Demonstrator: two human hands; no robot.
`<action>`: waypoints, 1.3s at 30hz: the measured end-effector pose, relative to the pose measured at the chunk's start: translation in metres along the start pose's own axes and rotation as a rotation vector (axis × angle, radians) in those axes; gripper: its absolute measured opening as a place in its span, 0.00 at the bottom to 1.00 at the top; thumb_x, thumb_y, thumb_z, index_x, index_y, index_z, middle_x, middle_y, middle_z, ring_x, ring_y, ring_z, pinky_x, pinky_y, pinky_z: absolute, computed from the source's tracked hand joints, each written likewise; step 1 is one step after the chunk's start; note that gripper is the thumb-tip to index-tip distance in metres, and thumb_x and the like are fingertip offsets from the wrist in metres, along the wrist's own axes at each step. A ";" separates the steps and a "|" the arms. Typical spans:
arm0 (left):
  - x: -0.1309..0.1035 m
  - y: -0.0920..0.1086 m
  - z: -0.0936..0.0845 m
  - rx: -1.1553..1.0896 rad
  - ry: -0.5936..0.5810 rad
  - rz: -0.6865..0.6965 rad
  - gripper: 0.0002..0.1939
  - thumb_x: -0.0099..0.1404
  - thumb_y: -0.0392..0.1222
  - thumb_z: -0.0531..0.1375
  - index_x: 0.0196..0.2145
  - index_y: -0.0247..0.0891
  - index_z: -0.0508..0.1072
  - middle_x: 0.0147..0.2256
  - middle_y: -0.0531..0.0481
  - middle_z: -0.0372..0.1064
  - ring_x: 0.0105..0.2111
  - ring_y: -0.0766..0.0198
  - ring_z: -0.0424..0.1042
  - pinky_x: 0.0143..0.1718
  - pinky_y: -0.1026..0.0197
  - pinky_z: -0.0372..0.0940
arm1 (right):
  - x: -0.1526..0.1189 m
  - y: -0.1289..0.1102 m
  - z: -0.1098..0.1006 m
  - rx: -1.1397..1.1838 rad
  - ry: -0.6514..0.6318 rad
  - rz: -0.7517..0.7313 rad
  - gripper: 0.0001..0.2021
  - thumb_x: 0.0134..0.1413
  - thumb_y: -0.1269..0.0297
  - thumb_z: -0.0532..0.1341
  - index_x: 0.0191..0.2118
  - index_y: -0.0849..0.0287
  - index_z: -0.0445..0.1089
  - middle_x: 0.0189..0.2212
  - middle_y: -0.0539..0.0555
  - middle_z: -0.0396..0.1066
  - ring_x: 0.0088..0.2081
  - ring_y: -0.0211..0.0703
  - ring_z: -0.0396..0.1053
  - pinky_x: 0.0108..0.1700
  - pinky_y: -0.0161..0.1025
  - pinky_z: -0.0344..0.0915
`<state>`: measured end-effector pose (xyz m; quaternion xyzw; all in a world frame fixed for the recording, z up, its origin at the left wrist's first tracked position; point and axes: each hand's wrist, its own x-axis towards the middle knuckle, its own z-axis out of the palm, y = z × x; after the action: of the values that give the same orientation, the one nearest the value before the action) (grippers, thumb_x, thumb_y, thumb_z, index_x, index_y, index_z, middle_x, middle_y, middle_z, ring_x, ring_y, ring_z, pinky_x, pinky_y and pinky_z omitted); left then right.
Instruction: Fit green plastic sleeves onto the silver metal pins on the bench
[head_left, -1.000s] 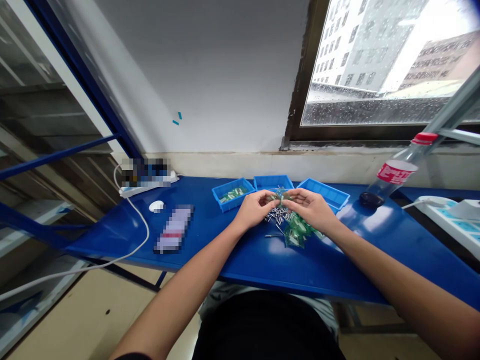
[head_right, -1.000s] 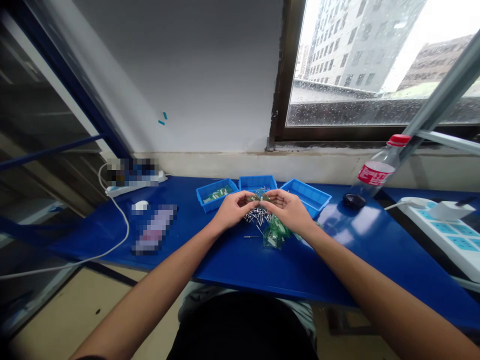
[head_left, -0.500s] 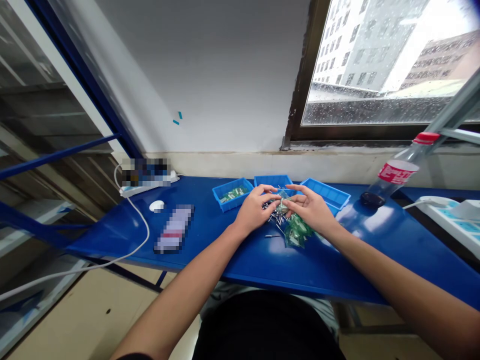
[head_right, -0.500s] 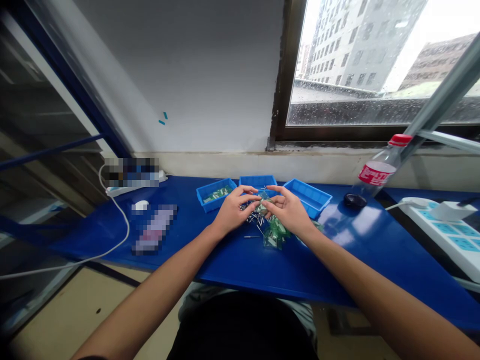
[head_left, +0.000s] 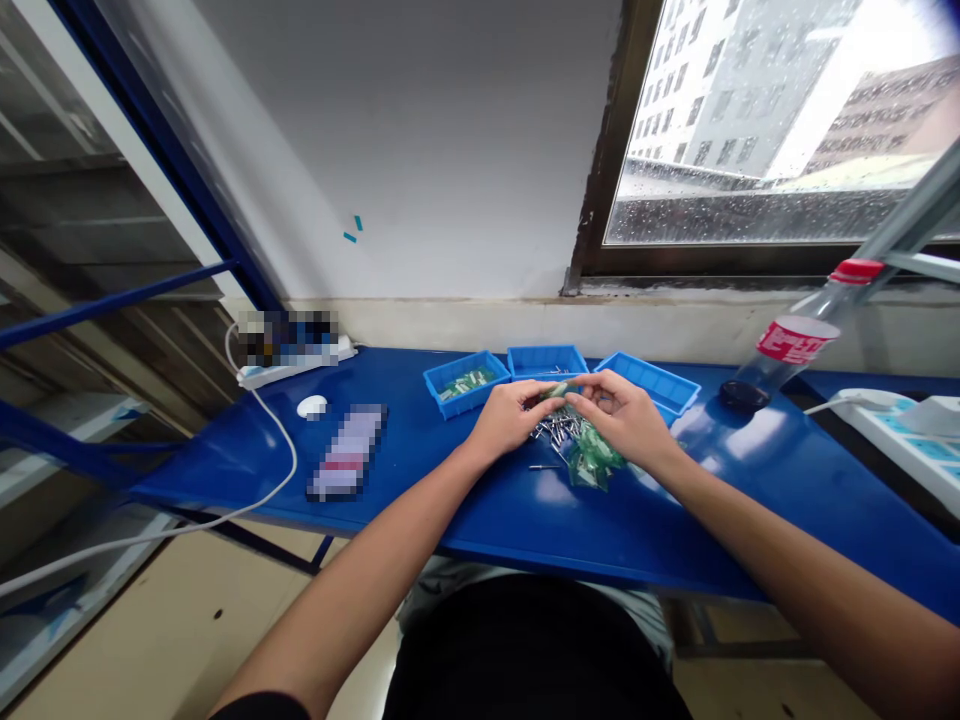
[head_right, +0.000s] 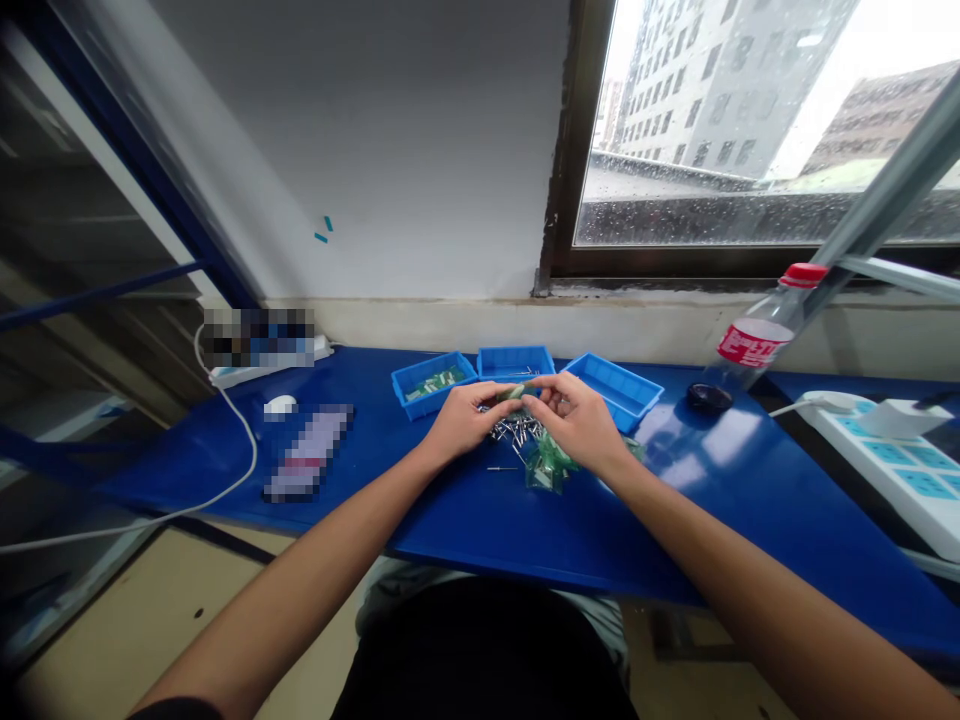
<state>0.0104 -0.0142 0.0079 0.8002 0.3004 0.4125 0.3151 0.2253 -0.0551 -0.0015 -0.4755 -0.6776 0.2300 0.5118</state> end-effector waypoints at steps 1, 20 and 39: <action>0.000 0.000 0.001 -0.030 0.000 -0.012 0.17 0.71 0.48 0.66 0.53 0.39 0.81 0.45 0.45 0.82 0.40 0.57 0.80 0.46 0.57 0.71 | 0.000 -0.001 -0.001 -0.014 0.007 -0.015 0.20 0.63 0.44 0.67 0.49 0.54 0.79 0.39 0.58 0.76 0.39 0.50 0.75 0.41 0.47 0.76; -0.003 0.008 -0.008 0.265 0.064 0.362 0.18 0.72 0.47 0.66 0.57 0.45 0.76 0.60 0.40 0.70 0.60 0.49 0.70 0.56 0.46 0.73 | -0.004 -0.024 0.002 0.283 -0.012 0.241 0.26 0.63 0.48 0.70 0.61 0.51 0.68 0.34 0.53 0.80 0.27 0.47 0.77 0.34 0.47 0.77; -0.004 0.007 -0.007 0.262 0.099 0.231 0.13 0.76 0.38 0.59 0.54 0.41 0.77 0.50 0.44 0.81 0.49 0.55 0.79 0.54 0.50 0.74 | -0.003 -0.017 0.000 0.012 -0.102 0.052 0.18 0.65 0.49 0.67 0.54 0.52 0.78 0.40 0.58 0.78 0.37 0.50 0.76 0.29 0.43 0.71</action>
<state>0.0039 -0.0196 0.0147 0.8423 0.2729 0.4421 0.1434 0.2183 -0.0658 0.0107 -0.4775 -0.6888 0.2709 0.4734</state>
